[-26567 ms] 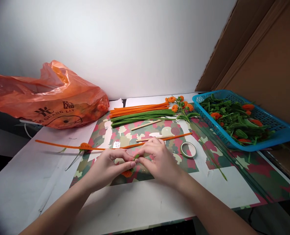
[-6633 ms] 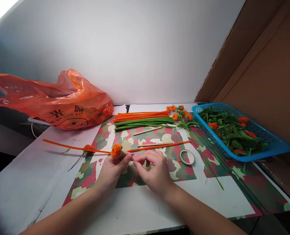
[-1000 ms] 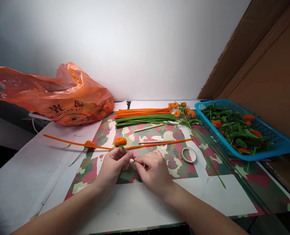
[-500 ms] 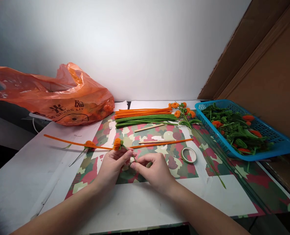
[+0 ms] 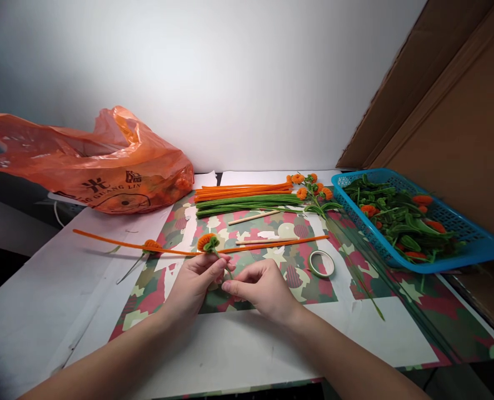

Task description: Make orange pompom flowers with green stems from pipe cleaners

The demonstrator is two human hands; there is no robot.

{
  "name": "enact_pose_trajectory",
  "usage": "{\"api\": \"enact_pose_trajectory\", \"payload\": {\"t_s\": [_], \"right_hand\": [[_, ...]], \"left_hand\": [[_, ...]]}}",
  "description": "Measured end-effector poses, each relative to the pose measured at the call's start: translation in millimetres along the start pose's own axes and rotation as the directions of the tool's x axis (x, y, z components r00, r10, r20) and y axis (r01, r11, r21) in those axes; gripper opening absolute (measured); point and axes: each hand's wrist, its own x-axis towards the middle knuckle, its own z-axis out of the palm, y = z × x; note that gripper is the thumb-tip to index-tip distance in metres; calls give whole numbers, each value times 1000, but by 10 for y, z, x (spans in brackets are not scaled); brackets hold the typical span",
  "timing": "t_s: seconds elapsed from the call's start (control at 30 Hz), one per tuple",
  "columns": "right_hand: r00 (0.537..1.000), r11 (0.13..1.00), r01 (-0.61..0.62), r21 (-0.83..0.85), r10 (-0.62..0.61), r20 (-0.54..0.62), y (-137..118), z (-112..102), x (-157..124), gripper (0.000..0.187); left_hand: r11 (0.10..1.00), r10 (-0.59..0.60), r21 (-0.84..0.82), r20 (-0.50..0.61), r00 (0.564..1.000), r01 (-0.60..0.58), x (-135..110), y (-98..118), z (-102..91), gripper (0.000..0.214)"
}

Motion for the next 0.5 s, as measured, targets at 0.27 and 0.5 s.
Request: {"api": "enact_pose_trajectory", "payload": {"t_s": [0.27,0.5], "right_hand": [[986,996,-46,79,32,166,14,7,-16,30],[962,968,-91,235,24,273,15,-13,24,34]], "left_hand": [[1000,-12,-28,-3,1000,12,4,24,1,32],[998,1,-58,3,1000,-1,20,-7,-29,31]]}}
